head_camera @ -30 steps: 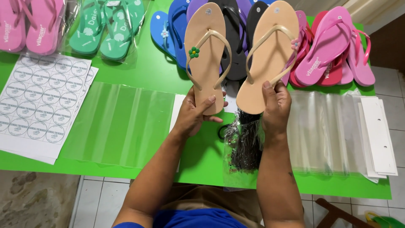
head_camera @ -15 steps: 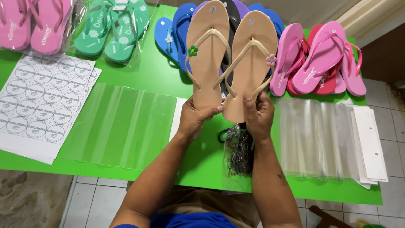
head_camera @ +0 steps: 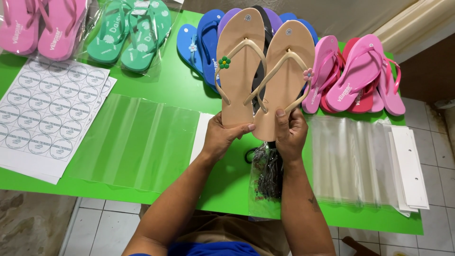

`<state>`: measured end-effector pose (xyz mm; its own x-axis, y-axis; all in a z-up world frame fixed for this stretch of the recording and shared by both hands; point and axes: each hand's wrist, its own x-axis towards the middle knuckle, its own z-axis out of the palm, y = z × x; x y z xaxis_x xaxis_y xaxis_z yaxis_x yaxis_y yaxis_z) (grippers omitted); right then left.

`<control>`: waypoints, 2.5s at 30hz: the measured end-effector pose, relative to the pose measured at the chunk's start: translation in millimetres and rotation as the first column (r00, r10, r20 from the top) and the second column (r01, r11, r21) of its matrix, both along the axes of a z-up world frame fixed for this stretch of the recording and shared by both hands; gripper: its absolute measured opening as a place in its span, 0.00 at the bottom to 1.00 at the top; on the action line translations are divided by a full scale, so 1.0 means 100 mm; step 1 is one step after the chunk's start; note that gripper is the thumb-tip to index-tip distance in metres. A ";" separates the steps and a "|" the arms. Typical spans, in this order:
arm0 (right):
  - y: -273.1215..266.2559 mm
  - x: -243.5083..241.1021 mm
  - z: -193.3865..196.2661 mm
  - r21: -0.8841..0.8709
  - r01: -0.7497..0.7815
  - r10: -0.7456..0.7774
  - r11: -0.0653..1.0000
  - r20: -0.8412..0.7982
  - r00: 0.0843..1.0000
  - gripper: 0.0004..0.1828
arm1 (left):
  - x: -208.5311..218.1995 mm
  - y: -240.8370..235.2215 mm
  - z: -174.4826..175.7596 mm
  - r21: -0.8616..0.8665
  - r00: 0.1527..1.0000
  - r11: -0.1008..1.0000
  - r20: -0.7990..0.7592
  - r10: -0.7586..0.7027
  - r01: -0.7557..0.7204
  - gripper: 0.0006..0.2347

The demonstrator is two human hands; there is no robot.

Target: The person assembles a pair of flip-flop sandals by threading black plastic ties through the straps, then places the pair inside a clear plastic bag and applies a white adhesive cardboard header to the top of the bag.

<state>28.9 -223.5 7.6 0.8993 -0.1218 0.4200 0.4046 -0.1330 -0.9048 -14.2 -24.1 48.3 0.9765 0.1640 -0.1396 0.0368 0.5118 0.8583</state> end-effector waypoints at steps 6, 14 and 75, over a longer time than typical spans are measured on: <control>0.04 0.02 0.02 0.031 0.005 -0.005 1.000 0.004 1.000 0.12 | -0.07 0.03 0.29 0.033 1.000 0.999 0.005 -0.014 0.014 0.19; 0.03 0.00 0.06 0.037 0.011 -0.011 0.999 -0.001 1.000 0.12 | -0.06 0.05 0.14 0.030 0.999 0.998 0.005 -0.050 0.050 0.19; -0.87 -1.84 1.35 -0.330 -0.139 -0.177 0.934 -0.762 0.623 0.15 | -1.24 0.79 0.72 0.545 0.530 0.318 -0.290 -0.797 0.776 0.27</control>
